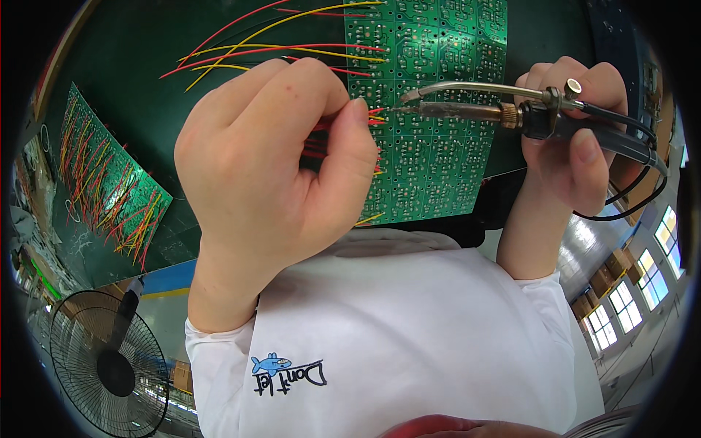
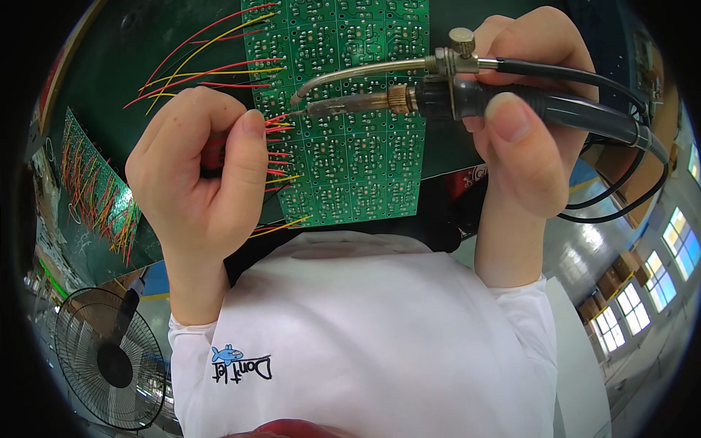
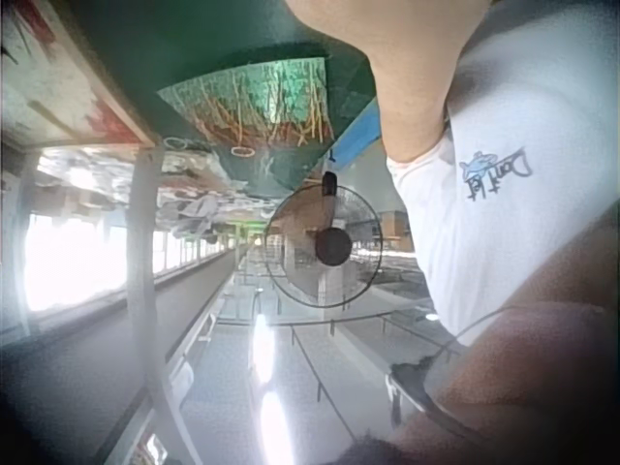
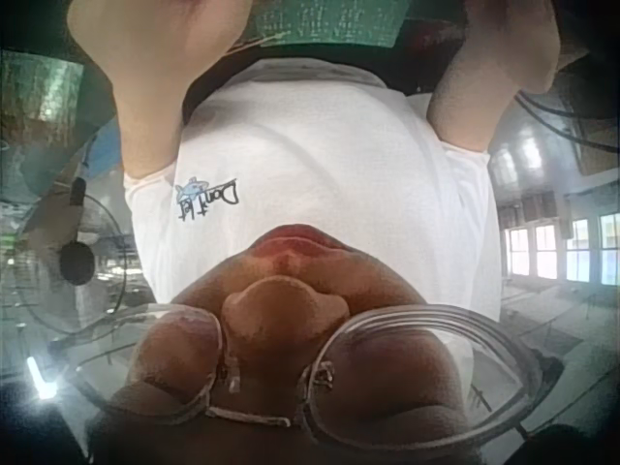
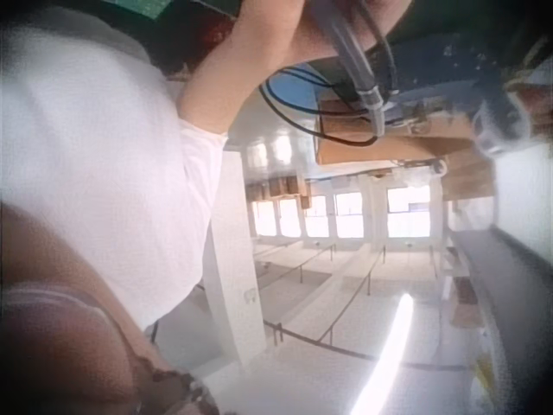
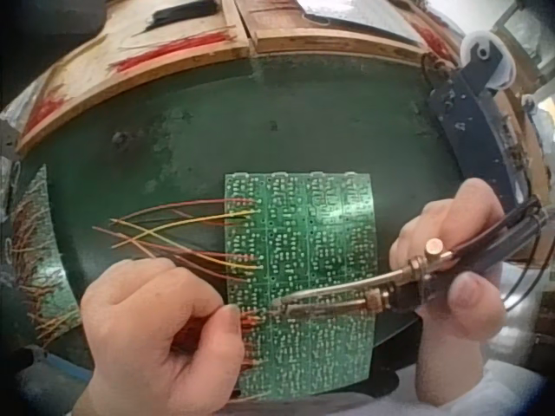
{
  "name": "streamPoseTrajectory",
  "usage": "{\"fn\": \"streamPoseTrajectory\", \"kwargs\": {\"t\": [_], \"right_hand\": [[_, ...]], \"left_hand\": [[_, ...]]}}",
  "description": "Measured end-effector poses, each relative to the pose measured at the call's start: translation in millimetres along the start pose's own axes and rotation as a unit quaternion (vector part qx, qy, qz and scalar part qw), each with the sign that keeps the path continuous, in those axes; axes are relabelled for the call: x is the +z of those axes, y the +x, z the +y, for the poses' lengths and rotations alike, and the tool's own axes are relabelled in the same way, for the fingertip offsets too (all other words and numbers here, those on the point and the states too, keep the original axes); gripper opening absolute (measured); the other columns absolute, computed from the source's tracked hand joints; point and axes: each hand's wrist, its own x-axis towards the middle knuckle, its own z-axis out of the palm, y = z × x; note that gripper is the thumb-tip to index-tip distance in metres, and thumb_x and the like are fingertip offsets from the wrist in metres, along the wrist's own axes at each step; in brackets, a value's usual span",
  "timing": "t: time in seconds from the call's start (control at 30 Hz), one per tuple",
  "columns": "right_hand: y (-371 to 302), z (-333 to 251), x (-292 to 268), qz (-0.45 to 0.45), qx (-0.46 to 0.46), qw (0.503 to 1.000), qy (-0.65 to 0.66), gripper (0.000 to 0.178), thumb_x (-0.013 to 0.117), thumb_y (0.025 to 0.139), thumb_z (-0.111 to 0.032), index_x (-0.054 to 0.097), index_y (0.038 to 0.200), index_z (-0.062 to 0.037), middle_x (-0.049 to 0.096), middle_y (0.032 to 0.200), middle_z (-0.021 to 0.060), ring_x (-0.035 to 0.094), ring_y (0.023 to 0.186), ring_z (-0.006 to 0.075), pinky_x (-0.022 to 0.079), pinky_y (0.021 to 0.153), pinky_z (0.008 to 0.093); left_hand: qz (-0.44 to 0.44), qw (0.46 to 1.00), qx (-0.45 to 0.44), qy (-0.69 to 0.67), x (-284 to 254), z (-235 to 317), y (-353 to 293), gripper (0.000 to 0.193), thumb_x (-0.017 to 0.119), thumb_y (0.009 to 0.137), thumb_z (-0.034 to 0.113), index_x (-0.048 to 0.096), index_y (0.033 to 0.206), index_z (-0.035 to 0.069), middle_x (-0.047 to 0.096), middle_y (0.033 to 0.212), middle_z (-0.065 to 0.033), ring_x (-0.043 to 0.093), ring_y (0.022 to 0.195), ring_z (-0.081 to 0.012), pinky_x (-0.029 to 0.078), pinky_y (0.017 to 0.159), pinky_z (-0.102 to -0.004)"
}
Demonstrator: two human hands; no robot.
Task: The person solders colorful electrical wires onto a green printed circuit board with a soldering iron.
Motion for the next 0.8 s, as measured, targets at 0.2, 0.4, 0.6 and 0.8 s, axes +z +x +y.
{"fn": "streamPoseTrajectory", "kwargs": {"t": [0.2, 0.4, 0.6, 0.8], "right_hand": [[-4.9, -5.4, -3.0, 0.044, 0.023, 0.998, 0.041, 0.022, 0.058, 0.090, -0.020, 0.049, 0.100, -0.0023, 0.051, 0.083, 0.0113, 0.046, 0.069, 0.0145, 0.037, 0.063, 0.0291], [-2.0, -4.2, -4.0, 0.008, 0.022, 0.999, 0.033, 0.021, 0.057, 0.091, -0.018, 0.050, 0.101, -0.0013, 0.052, 0.083, 0.0114, 0.047, 0.069, 0.0139, 0.038, 0.063, 0.0285], [-0.3, -1.0, 0.9, 0.005, 0.018, 1.000, 0.001, 0.021, 0.058, 0.090, -0.017, 0.049, 0.100, -0.0014, 0.053, 0.081, 0.0106, 0.047, 0.066, 0.0128, 0.037, 0.060, 0.0282], [3.0, 0.8, 2.7, -0.002, 0.013, 1.000, -0.014, 0.022, 0.060, 0.090, -0.019, 0.049, 0.100, -0.0015, 0.052, 0.078, 0.0090, 0.046, 0.063, 0.0125, 0.037, 0.058, 0.0277]], "left_hand": [[-0.004, 1.000, -0.006, 0.004, 0.7, 2.4, 0.5, 0.013, 0.068, 0.084, -0.001, 0.059, 0.075, 0.002, 0.052, 0.063, -0.0006, 0.039, 0.051, -0.0073, 0.029, 0.047, -0.0230], [0.003, 1.000, 0.000, -0.004, 1.7, 0.4, -0.4, 0.013, 0.069, 0.084, -0.002, 0.060, 0.075, 0.001, 0.053, 0.064, -0.0008, 0.041, 0.051, -0.0070, 0.030, 0.046, -0.0224], [0.008, 1.000, 0.007, -0.002, 1.1, -3.3, -1.0, 0.013, 0.069, 0.084, -0.002, 0.060, 0.075, 0.001, 0.053, 0.064, -0.0008, 0.041, 0.051, -0.0070, 0.030, 0.046, -0.0224], [0.003, 1.000, 0.010, -0.002, -0.4, -5.3, -2.0, 0.013, 0.068, 0.084, -0.002, 0.060, 0.075, 0.001, 0.053, 0.064, -0.0011, 0.041, 0.051, -0.0073, 0.030, 0.046, -0.0226]]}}
